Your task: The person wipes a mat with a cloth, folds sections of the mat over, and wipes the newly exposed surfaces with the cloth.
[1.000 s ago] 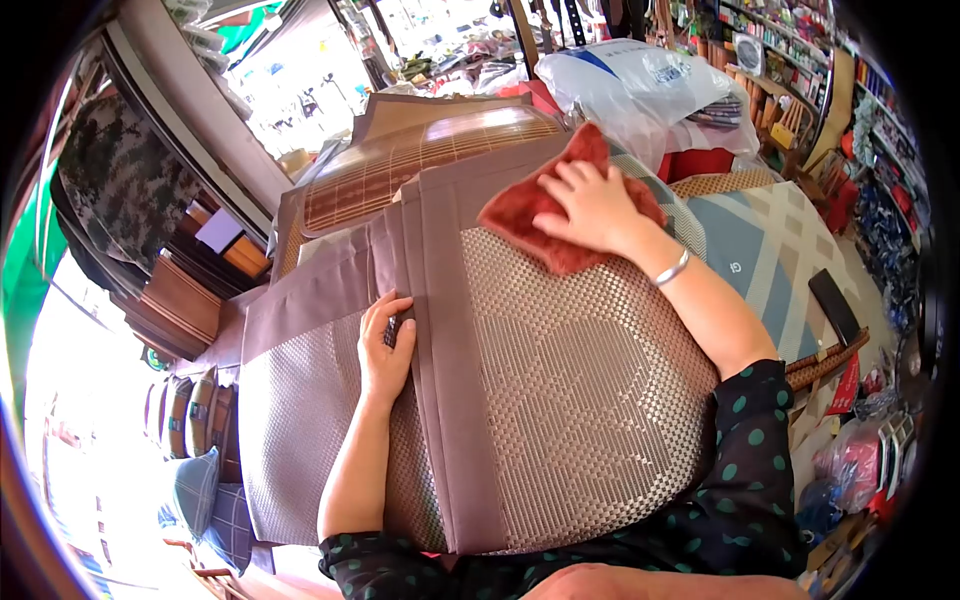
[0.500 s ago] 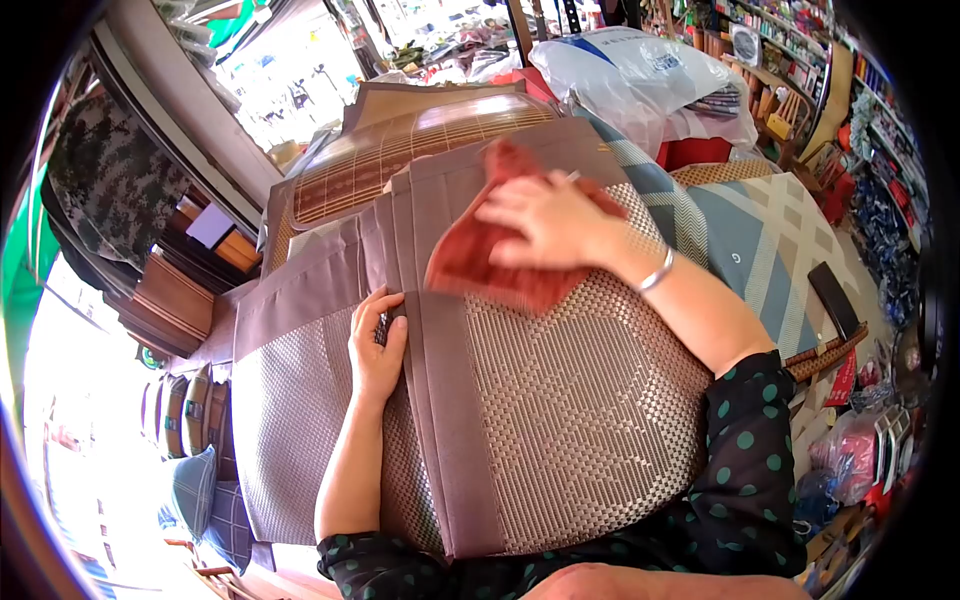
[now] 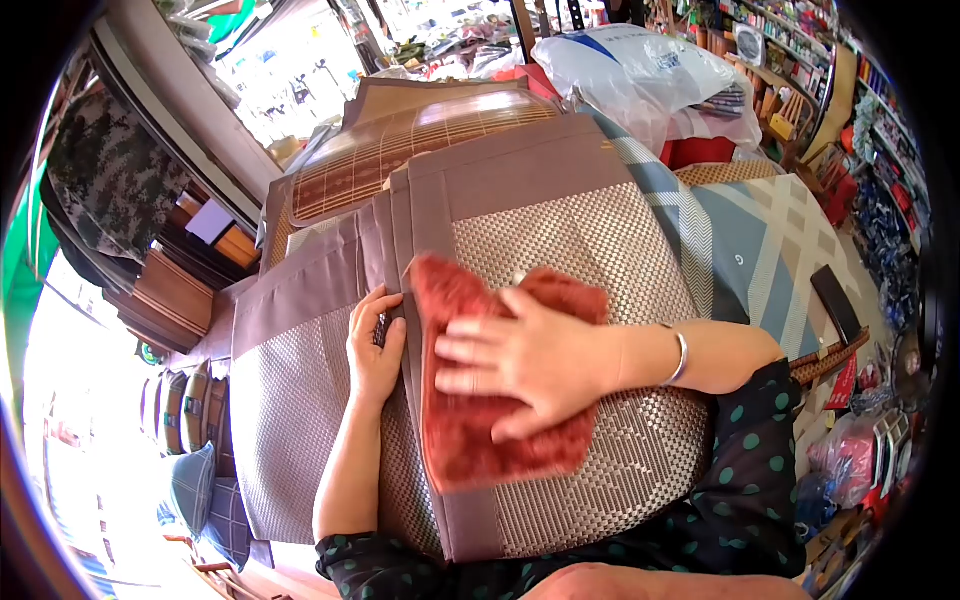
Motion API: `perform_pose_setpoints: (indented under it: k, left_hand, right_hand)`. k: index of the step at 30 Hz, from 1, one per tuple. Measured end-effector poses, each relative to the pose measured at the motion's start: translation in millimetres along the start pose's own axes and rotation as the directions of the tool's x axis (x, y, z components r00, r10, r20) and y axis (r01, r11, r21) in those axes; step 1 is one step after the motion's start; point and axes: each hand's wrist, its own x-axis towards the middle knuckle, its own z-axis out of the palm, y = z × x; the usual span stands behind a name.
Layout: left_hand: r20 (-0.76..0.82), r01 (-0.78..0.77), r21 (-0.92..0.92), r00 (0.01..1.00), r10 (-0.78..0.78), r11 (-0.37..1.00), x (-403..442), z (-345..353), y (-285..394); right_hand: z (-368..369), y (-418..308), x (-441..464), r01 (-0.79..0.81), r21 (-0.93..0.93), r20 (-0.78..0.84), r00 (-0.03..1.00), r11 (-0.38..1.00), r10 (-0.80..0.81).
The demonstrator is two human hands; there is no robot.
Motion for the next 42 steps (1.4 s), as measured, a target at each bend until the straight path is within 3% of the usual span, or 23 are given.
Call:
perform_pose_setpoints:
  k: [2, 4, 6, 9, 12, 14, 16, 17, 19, 21, 24, 26, 28, 31, 33, 35, 36, 38, 40, 42]
  left_hand:
    - [-0.011, 0.0, -0.023, 1.0, 0.0, 1.0, 1, 0, -1]
    - [0.012, -0.013, -0.009, 1.0, 0.013, 1.0, 2, -1, 4]
    - [0.009, -0.01, 0.002, 1.0, 0.01, 1.0, 1, -1, 5]
    - [0.011, -0.011, 0.017, 1.0, 0.011, 1.0, 2, -2, 8]
    - [0.013, -0.017, 0.027, 1.0, 0.017, 0.999, 2, -3, 9]
    - [0.017, -0.003, 0.046, 1.0, 0.002, 0.999, 2, -2, 10]
    - [0.013, -0.003, 0.044, 1.0, 0.003, 0.999, 2, -2, 10]
    - [0.012, -0.002, 0.044, 1.0, 0.001, 0.999, 2, -2, 10]
    - [0.012, -0.003, 0.047, 1.0, 0.002, 0.999, 2, -3, 9]
    - [0.019, 0.0, 0.05, 1.0, -0.001, 0.999, 1, -2, 9]
    - [0.011, 0.011, 0.014, 1.0, -0.011, 1.0, 1, -1, 7]
    - [-0.012, 0.019, 0.028, 1.0, -0.018, 0.999, 0, 0, 4]
    - [0.004, 0.001, 0.02, 1.0, -0.002, 1.0, 0, -2, 2]
    - [0.02, -0.008, 0.019, 1.0, 0.008, 1.0, 0, -3, 6]
    - [0.02, 0.015, 0.02, 1.0, -0.015, 1.0, 0, -3, 8]
    - [0.021, 0.009, 0.035, 1.0, -0.01, 0.999, 1, -4, 9]
    - [0.025, 0.008, 0.049, 1.0, -0.009, 0.999, 1, -4, 9]
    - [0.026, -0.001, 0.048, 1.0, 0.0, 0.999, 2, -4, 9]
    - [0.028, -0.004, 0.046, 1.0, 0.002, 0.999, 1, -3, 9]
    - [0.023, -0.002, 0.046, 1.0, 0.0, 0.999, 1, -4, 9]
  right_hand:
    - [-1, -1, 2, 0.049, 0.065, 0.024, 0.998, 0.997, -0.05]
    - [-3, 21, 3, -0.035, 0.043, 0.015, 0.999, 0.998, 0.035]
    - [-6, 61, 1, -0.242, -0.02, 0.013, 0.97, 0.97, 0.243]
    - [-16, 130, -22, -0.639, -0.139, -0.061, 0.768, 0.756, 0.638]
    - [-15, 172, -51, -0.82, -0.207, -0.263, 0.571, 0.533, 0.777]
    - [-7, 174, -60, -0.838, -0.23, -0.3, 0.545, 0.495, 0.783]
    - [-9, 151, -51, -0.786, -0.314, -0.234, 0.608, 0.533, 0.759]
    - [-9, 132, -46, -0.716, -0.346, -0.213, 0.689, 0.607, 0.692]
    - [-12, 89, -28, -0.536, -0.195, -0.098, 0.844, 0.821, 0.527]
    - [-7, 45, -12, -0.232, -0.101, -0.064, 0.972, 0.967, 0.227]
    - [-3, -7, -3, 0.118, 0.112, 0.003, 0.993, 0.987, -0.119]
    - [-4, -8, -2, 0.147, 0.161, 0.001, 0.989, 0.976, -0.149]
    - [-5, 15, 1, 0.044, 0.107, 0.014, 0.999, 0.993, -0.045]
    - [-6, 83, -6, -0.327, -0.047, -0.043, 0.945, 0.944, 0.325]
    - [-16, 130, -24, -0.613, -0.15, -0.063, 0.789, 0.776, 0.611]
    - [-14, 166, -49, -0.77, -0.197, -0.203, 0.637, 0.607, 0.743]
    - [-15, 171, -55, -0.814, -0.197, -0.255, 0.581, 0.547, 0.773]
    - [-8, 176, -66, -0.824, -0.212, -0.289, 0.566, 0.525, 0.772]
    - [-9, 161, -58, -0.806, -0.279, -0.257, 0.587, 0.523, 0.768]
    - [-11, 130, -45, -0.717, -0.295, -0.17, 0.69, 0.631, 0.704]
